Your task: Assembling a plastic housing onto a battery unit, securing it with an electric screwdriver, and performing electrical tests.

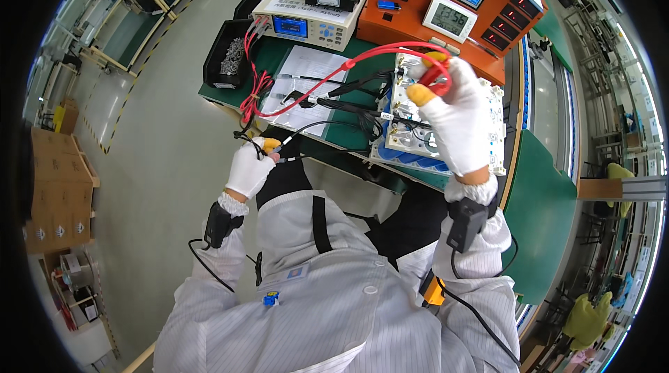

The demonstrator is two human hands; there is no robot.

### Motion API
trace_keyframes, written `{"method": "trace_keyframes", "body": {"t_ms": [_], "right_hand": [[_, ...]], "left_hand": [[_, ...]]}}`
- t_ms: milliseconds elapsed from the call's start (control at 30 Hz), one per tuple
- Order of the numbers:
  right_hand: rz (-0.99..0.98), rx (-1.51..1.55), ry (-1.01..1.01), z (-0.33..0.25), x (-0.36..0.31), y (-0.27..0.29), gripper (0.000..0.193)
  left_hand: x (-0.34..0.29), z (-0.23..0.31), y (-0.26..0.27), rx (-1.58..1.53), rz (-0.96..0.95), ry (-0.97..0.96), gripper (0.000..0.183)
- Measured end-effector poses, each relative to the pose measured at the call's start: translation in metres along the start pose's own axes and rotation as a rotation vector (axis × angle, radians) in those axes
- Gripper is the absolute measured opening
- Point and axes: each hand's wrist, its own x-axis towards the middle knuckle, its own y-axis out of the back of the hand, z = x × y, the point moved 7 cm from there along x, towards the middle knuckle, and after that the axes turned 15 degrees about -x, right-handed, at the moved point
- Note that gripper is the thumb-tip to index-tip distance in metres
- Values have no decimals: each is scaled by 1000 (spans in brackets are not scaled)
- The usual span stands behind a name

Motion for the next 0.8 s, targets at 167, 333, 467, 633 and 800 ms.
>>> {"method": "trace_keyframes", "body": {"t_ms": [167, 333, 467, 633, 800], "right_hand": [[-28, -26, -80, 32, 4, -15, 29], [28, -405, 48, 2, -3, -9, 55], [340, -457, 355, -28, -49, 2, 52], [-144, -782, 622, -35, -78, -117, 27], [-270, -571, 317, 26, -83, -133, 17]], "left_hand": [[-5, -8, -1, -171, 56, 28, 21], [-11, -8, 4, -319, 73, 30, 18], [-20, 9, -6, -668, -22, 206, 15], [-30, 32, -33, -935, -188, 200, 19], [-33, 38, -45, -920, -228, 221, 16]]}}
